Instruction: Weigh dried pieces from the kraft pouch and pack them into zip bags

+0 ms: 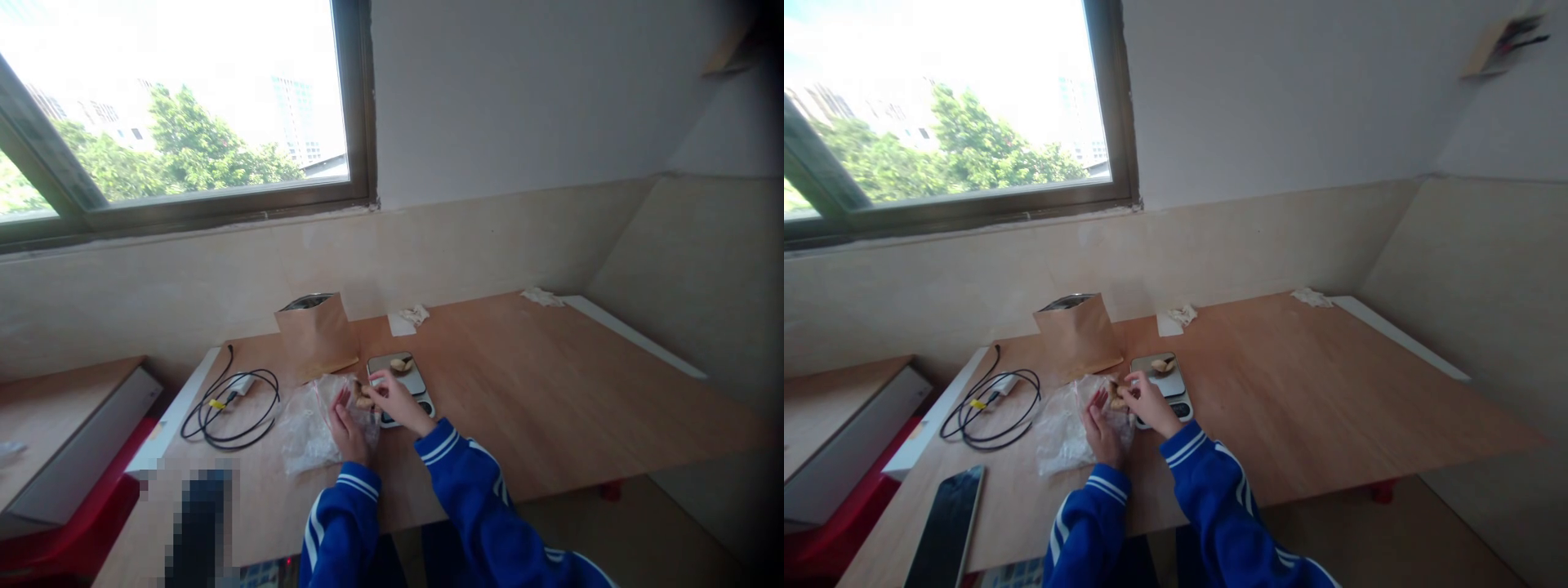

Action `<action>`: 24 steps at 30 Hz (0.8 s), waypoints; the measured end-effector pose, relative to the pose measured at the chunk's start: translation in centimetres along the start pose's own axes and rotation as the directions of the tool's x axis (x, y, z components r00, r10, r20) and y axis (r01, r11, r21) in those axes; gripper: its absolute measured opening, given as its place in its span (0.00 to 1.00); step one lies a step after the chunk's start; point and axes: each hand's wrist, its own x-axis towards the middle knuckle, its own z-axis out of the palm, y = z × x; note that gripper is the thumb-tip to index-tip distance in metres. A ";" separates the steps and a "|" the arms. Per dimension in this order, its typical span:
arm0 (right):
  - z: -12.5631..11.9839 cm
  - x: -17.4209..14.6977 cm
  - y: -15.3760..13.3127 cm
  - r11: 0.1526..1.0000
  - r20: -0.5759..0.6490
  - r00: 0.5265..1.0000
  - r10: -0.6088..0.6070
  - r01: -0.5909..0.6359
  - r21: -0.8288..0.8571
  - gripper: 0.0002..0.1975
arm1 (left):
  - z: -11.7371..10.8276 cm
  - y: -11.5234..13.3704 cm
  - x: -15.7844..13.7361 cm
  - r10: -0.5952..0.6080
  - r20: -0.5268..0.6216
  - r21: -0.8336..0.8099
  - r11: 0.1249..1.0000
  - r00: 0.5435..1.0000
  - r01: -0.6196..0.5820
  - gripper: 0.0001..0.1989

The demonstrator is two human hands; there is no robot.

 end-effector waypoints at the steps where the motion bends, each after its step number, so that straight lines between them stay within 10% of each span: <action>1: 0.3 0.0 -0.2 0.999 0.027 0.999 0.021 -0.020 -0.025 0.10 | 0.0 0.0 0.0 0.009 -0.002 0.007 1.000 1.000 -0.009 0.21; 10: 2.8 -0.2 -0.5 0.777 0.021 0.992 -0.121 0.108 -0.620 0.06 | -0.2 -0.1 -0.4 0.050 0.038 0.102 0.993 0.998 -0.054 0.22; 19: -1.9 2.8 2.3 0.841 -0.258 0.935 -0.245 0.073 -0.536 0.13 | -0.2 0.1 0.0 -0.056 -0.090 0.071 0.996 0.994 0.063 0.24; 24: -4.9 3.8 4.1 0.847 -0.200 0.957 -0.209 0.075 -0.526 0.12 | -0.1 0.1 -0.1 -0.017 -0.068 -0.002 1.000 0.998 0.017 0.24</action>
